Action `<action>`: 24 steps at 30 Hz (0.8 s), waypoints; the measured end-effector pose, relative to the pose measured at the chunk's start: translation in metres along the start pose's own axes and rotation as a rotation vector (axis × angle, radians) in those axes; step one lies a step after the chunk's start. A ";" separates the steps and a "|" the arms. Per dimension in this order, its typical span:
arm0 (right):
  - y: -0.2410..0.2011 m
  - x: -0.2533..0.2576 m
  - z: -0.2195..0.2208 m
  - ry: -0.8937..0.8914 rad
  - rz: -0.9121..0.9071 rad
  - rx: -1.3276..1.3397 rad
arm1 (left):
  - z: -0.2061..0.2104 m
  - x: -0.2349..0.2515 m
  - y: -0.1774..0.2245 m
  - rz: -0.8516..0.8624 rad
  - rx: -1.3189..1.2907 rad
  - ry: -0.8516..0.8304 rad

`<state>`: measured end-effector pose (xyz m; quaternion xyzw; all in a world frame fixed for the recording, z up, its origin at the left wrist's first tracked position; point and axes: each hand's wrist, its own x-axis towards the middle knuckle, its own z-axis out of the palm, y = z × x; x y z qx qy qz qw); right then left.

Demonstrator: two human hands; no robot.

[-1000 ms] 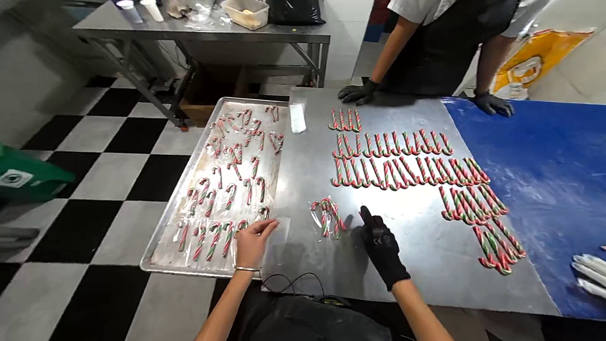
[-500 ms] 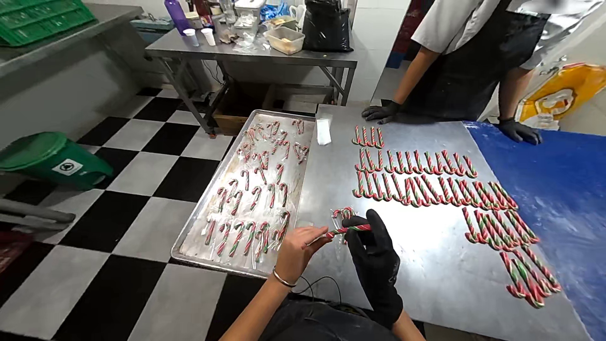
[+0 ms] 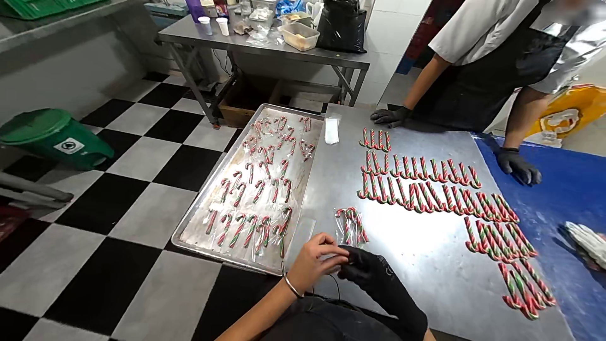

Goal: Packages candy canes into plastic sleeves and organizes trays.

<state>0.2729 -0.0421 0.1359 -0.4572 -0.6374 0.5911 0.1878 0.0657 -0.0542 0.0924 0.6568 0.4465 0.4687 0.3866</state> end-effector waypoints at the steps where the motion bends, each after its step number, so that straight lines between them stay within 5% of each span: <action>1: 0.004 0.002 0.001 0.107 -0.025 0.012 | -0.004 0.005 -0.004 -0.080 0.013 0.018; 7: 0.052 0.036 0.001 0.700 -0.106 -0.245 | -0.044 0.028 -0.092 -0.790 0.377 0.079; 12: 0.124 0.046 0.010 0.712 -0.248 -0.555 | -0.050 0.018 -0.113 -0.788 0.322 0.141; 15: 0.145 0.019 -0.024 0.647 -0.305 -0.905 | -0.055 0.010 -0.121 -0.713 0.220 0.188; 17: 0.153 0.007 -0.084 0.697 -0.173 -1.016 | -0.057 0.005 -0.124 -0.691 0.186 0.212; 21: 0.182 0.016 -0.240 0.919 0.395 -0.958 | -0.060 0.004 -0.104 -0.706 0.268 0.279; 24: 0.169 0.027 -0.286 0.890 0.694 -0.860 | -0.060 0.005 -0.090 -0.634 0.236 0.371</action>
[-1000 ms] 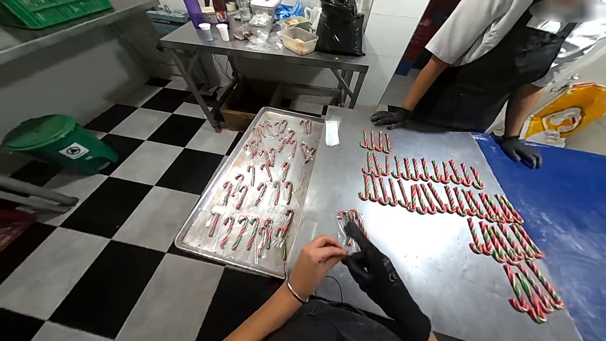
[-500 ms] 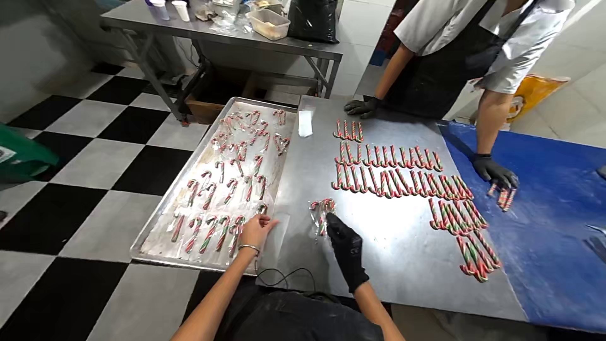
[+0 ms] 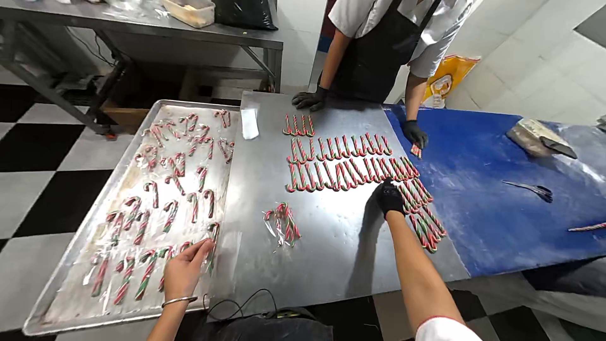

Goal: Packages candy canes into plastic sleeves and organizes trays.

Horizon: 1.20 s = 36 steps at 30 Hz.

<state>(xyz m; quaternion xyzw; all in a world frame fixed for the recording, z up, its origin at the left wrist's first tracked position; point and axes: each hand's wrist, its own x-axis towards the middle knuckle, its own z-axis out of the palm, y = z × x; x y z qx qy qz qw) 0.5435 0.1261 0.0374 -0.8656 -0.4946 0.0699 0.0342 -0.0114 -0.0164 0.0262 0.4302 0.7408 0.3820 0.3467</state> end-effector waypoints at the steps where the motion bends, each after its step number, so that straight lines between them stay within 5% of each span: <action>1: -0.010 -0.004 -0.001 -0.056 0.037 0.006 | -0.002 -0.002 0.006 0.024 -0.025 0.013; 4: -0.051 -0.060 0.026 -0.084 -0.054 0.093 | -0.003 -0.005 0.022 0.172 -0.034 0.026; 8: -0.117 -0.181 0.022 -0.238 -0.443 0.145 | 0.002 -0.005 0.040 0.327 0.030 -0.070; 12: -0.142 -0.230 -0.017 -0.242 -0.462 0.850 | 0.005 -0.012 0.061 0.344 -0.093 -0.076; 16: -0.171 -0.276 -0.076 0.020 -0.559 1.347 | 0.007 -0.027 0.072 0.610 -0.167 -0.108; 20: -0.193 -0.301 -0.086 0.190 -0.714 1.351 | 0.009 -0.042 0.082 0.773 -0.249 -0.153; 25: -0.195 -0.306 -0.064 0.143 -0.848 1.163 | 0.010 -0.057 0.095 0.846 -0.367 -0.146; 28: -0.186 -0.309 -0.056 -0.090 -0.946 0.698 | 0.015 -0.064 0.099 0.832 -0.426 -0.193; 31: -0.171 -0.311 -0.052 -0.382 -0.763 0.928 | 0.021 -0.074 0.100 0.816 -0.368 -0.354; 33: -0.159 -0.300 -0.050 -0.293 -0.648 0.951 | 0.021 -0.068 0.092 0.684 -0.233 -0.301; 36: -0.144 -0.269 -0.036 0.000 -0.525 0.848 | 0.014 -0.022 0.056 0.152 0.067 -0.202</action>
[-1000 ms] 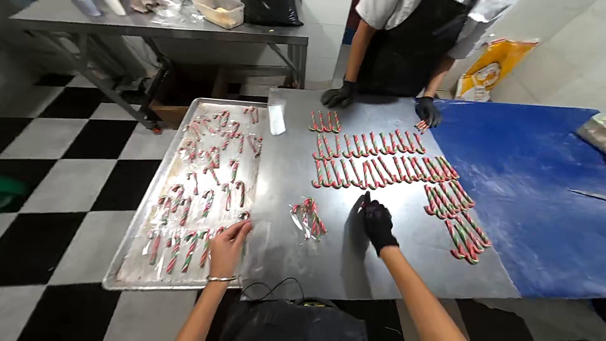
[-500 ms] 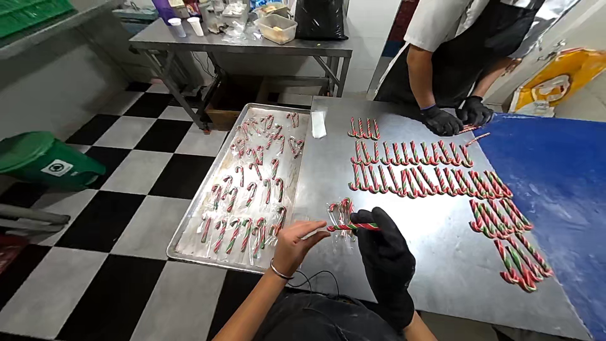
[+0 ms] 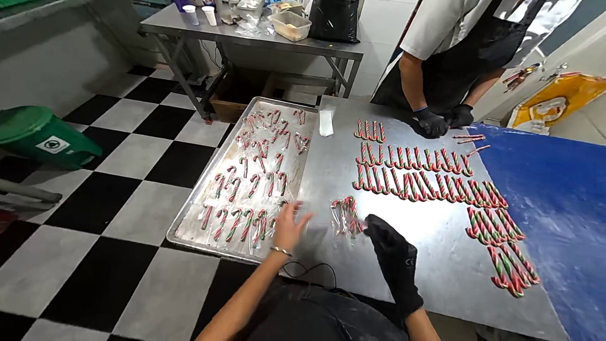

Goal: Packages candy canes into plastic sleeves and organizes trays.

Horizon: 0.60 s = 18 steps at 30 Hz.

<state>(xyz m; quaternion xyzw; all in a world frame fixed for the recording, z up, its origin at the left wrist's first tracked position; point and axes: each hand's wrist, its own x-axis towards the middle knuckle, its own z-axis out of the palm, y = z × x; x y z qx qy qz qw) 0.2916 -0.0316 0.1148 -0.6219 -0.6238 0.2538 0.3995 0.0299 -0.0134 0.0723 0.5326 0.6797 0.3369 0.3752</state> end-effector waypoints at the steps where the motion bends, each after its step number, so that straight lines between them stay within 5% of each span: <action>1: 0.015 0.005 0.004 0.071 -0.011 -0.046 | -0.003 0.014 -0.017 -0.152 0.052 -0.027; 3: 0.053 0.009 0.021 0.140 0.020 -0.100 | -0.002 0.028 -0.040 -0.292 0.117 -0.063; 7: 0.107 -0.004 0.037 0.020 0.127 -0.238 | 0.008 0.036 -0.055 -0.221 0.109 -0.004; 12: 0.168 0.009 -0.026 -0.042 -0.296 -0.688 | 0.001 0.037 -0.074 -0.205 -0.052 0.056; 18: 0.256 0.135 -0.153 0.064 0.415 -0.876 | -0.009 0.024 -0.063 -0.181 -0.026 0.124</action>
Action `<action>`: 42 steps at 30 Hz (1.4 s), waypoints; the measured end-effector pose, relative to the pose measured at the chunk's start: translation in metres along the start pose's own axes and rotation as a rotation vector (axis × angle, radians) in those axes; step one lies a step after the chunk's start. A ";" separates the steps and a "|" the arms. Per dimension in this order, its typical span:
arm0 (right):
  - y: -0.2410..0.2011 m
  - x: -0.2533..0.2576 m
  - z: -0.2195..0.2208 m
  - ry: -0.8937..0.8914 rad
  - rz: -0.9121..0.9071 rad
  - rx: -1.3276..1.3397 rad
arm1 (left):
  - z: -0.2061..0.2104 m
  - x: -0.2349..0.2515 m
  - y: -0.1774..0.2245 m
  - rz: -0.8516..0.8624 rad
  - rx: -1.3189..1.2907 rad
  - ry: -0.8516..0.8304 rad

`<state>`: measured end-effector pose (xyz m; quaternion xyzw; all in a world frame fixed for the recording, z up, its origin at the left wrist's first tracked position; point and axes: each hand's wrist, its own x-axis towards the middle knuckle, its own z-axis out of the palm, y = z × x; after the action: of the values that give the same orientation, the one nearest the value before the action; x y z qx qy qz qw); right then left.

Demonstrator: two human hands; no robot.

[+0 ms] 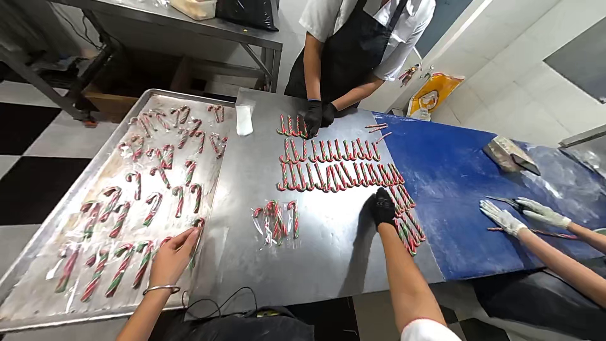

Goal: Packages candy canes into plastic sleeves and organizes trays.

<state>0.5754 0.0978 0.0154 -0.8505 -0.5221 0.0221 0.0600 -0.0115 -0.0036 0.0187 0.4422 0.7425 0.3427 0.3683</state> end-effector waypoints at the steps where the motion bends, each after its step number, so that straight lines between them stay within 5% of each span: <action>1: -0.001 0.010 -0.004 -0.051 0.075 -0.008 | -0.002 -0.003 0.004 0.017 -0.020 0.027; 5: -0.056 -0.027 0.001 -0.129 0.068 0.054 | -0.009 -0.013 0.017 0.157 -0.090 0.110; 10: -0.141 -0.153 -0.011 -0.259 -0.284 0.042 | -0.009 -0.016 0.035 0.311 -0.020 -0.002; 13: -0.160 -0.187 -0.031 -0.211 -0.362 0.453 | -0.005 -0.022 0.055 0.297 -0.167 0.008; 16: -0.193 -0.211 -0.084 -0.187 -0.353 1.147 | -0.006 -0.030 0.068 0.482 -0.214 -0.029; 18: -0.218 -0.233 -0.118 -0.059 -0.461 1.369 | -0.005 -0.036 0.073 0.627 -0.249 -0.058; 22: -0.249 -0.257 -0.139 0.086 -0.687 1.336 | 0.001 -0.052 0.085 0.795 -0.272 -0.088; 26: -0.260 -0.263 -0.124 0.089 -0.707 1.270 | 0.006 -0.063 0.093 0.886 -0.255 -0.025; 31: -0.248 -0.259 -0.130 0.208 -0.567 1.249 | 0.008 -0.071 0.088 0.688 -0.328 -0.126; 34: -0.244 -0.266 -0.145 0.163 -0.596 1.332 | 0.008 -0.076 0.085 0.622 -0.366 -0.105; 42: -0.253 -0.281 -0.118 0.064 -0.647 1.279 | 0.006 -0.081 0.091 0.874 -0.275 -0.060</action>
<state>0.2354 -0.0484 0.1575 -0.4517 -0.6308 0.2797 0.5655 0.0579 -0.0423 0.1120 0.6707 0.4227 0.5484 0.2658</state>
